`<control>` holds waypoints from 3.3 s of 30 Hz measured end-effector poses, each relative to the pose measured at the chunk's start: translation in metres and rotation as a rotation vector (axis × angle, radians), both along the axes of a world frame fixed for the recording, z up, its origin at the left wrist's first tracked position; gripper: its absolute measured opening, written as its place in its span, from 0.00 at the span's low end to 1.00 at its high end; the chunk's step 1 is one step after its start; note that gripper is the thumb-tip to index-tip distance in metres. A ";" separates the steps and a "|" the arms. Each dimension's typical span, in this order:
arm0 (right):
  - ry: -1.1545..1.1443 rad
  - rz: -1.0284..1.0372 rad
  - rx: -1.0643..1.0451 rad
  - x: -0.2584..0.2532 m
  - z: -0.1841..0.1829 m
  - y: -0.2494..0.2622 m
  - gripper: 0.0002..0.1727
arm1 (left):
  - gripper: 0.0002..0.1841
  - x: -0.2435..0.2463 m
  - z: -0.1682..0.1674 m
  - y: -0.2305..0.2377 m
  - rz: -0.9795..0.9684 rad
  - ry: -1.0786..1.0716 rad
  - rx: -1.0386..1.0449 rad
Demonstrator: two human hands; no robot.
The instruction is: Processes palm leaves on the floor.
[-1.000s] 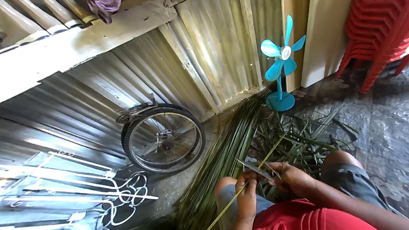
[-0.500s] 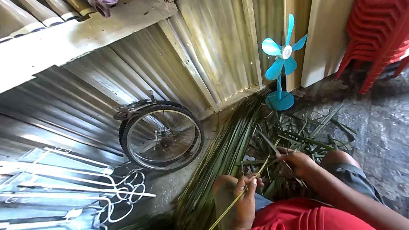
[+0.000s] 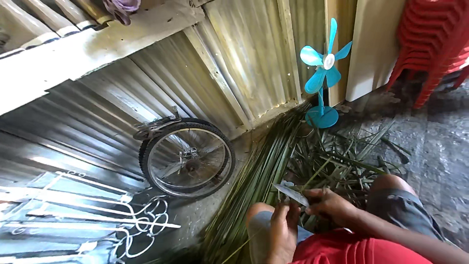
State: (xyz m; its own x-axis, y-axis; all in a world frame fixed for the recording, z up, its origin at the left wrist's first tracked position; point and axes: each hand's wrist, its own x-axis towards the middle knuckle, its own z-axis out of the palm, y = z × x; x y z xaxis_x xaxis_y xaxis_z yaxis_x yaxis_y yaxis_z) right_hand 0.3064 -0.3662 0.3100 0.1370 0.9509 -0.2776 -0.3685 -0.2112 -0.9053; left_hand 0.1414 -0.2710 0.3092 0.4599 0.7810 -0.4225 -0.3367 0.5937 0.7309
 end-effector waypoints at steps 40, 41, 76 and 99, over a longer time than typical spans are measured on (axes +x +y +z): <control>0.414 -0.217 -0.051 0.001 0.002 0.005 0.31 | 0.05 -0.013 -0.006 -0.007 -0.080 -0.008 0.397; 0.412 -0.230 -0.049 0.002 0.002 0.006 0.31 | 0.05 -0.013 -0.005 -0.007 -0.081 -0.011 0.397; 0.389 -0.001 -0.023 0.004 -0.004 -0.001 0.21 | 0.02 -0.009 -0.026 0.010 -0.148 0.174 0.946; 0.174 -0.796 -0.367 0.127 -0.096 -0.040 0.13 | 0.20 -0.189 0.044 0.152 -0.403 1.905 0.600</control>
State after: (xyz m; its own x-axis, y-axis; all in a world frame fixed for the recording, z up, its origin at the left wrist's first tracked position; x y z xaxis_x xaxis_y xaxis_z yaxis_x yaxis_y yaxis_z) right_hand 0.4338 -0.4065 0.2145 0.6463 0.4391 -0.6241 -0.6555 -0.0994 -0.7486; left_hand -0.0471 -0.1192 0.3530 -0.0165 0.9653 -0.2607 0.9996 0.0223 0.0193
